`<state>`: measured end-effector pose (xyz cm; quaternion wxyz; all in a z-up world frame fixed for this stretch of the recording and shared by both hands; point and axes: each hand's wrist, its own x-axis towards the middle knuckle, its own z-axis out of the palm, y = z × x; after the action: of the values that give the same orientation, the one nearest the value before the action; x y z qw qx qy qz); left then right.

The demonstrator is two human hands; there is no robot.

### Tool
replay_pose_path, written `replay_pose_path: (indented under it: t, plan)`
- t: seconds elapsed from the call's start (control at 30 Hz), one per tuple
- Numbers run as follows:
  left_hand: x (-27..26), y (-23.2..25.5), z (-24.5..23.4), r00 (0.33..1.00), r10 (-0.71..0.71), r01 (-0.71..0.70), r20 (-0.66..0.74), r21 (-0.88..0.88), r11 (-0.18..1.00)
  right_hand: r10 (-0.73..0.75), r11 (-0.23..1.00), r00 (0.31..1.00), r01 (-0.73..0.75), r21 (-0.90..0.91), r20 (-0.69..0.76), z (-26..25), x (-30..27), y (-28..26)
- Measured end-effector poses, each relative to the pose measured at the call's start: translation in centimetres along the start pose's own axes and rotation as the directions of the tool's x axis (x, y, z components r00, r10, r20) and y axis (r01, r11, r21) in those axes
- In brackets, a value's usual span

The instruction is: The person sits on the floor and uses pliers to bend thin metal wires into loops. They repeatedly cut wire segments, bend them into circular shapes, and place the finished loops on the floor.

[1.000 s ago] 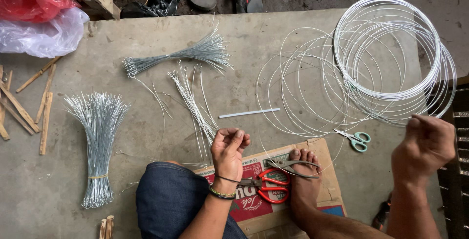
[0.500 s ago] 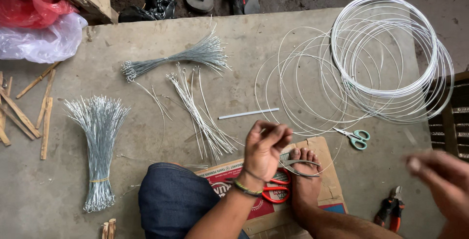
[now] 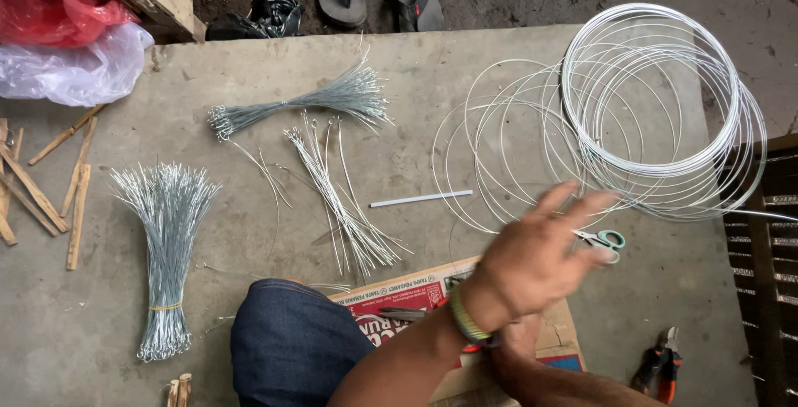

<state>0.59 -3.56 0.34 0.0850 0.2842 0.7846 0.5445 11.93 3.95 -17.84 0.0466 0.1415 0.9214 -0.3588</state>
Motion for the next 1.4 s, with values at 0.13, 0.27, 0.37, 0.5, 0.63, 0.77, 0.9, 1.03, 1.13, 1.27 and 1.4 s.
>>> replay_pose_path:
  t: [0.13, 0.27, 0.37, 0.5, 0.63, 0.77, 0.9, 1.03, 1.13, 1.27, 1.4]
  plan:
    - [-5.3, -4.4, -5.8, 0.949, -0.236, 0.129, -0.210, -0.425, 0.896, 0.036, 0.966, 0.995, -0.058, -0.252, -0.090, 3.0, 0.5, -1.0]
    - [-9.8, -10.7, -10.8, 0.747, -0.547, 0.077, -0.376, -0.770, 0.634, 0.269, 0.962, 0.960, -0.265, -0.060, 0.072, 3.2, 0.9, -0.9]
    - [-10.9, -14.7, -10.8, 0.696, -0.606, 0.038, -0.386, -0.823, 0.567, 0.076, 0.989, 0.997, -0.079, -0.129, -0.023, 2.9, 0.0, -0.7]
    - [-6.1, -18.5, -4.1, 0.722, -0.651, 0.222, -0.235, -0.812, 0.539, -0.124, 0.960, 0.979, 0.078, -0.270, -0.158, 3.1, 0.3, -0.5]
    - [-2.5, -21.0, -1.2, 0.750, -0.592, 0.155, -0.294, -0.792, 0.590, -0.015, 0.828, 1.000, 0.003, -0.561, -0.017, 4.4, 0.5, 0.9]
    - [-2.9, -23.4, -0.5, 0.670, -0.608, 0.080, -0.426, -0.773, 0.629, -0.215, 0.866, 0.960, 0.102, -0.489, -0.180, 6.0, -0.5, 3.5]
    - [-3.7, -25.4, 4.5, 0.812, -0.406, 0.127, -0.419, -0.552, 0.824, -0.314, 0.873, 0.919, 0.180, -0.453, -0.240, 6.5, -0.2, 4.9]
    - [-4.9, -24.7, 12.1, 0.886, -0.283, 0.444, 0.367, -0.501, 0.743, -0.190, 0.967, 0.978, 0.171, -0.187, -0.091, 2.3, 0.6, 3.5]
    - [-8.0, -24.6, 10.2, 0.911, -0.368, 0.413, 0.186, -0.378, 0.829, -0.116, 0.983, 0.988, 0.128, 0.129, -0.097, -2.6, 2.2, -0.6]
    - [-13.7, -27.1, 1.5, 0.767, -0.497, 0.415, -0.406, -0.276, 0.867, -0.101, 0.852, 0.972, 0.194, 0.487, -0.211, -9.2, 1.4, -6.1]
    - [-14.6, -30.4, -7.1, 0.381, -0.507, 0.336, -0.774, -0.394, 0.855, -0.224, 0.646, 0.925, 0.377, 0.664, -0.307, -16.5, 0.9, -12.6]
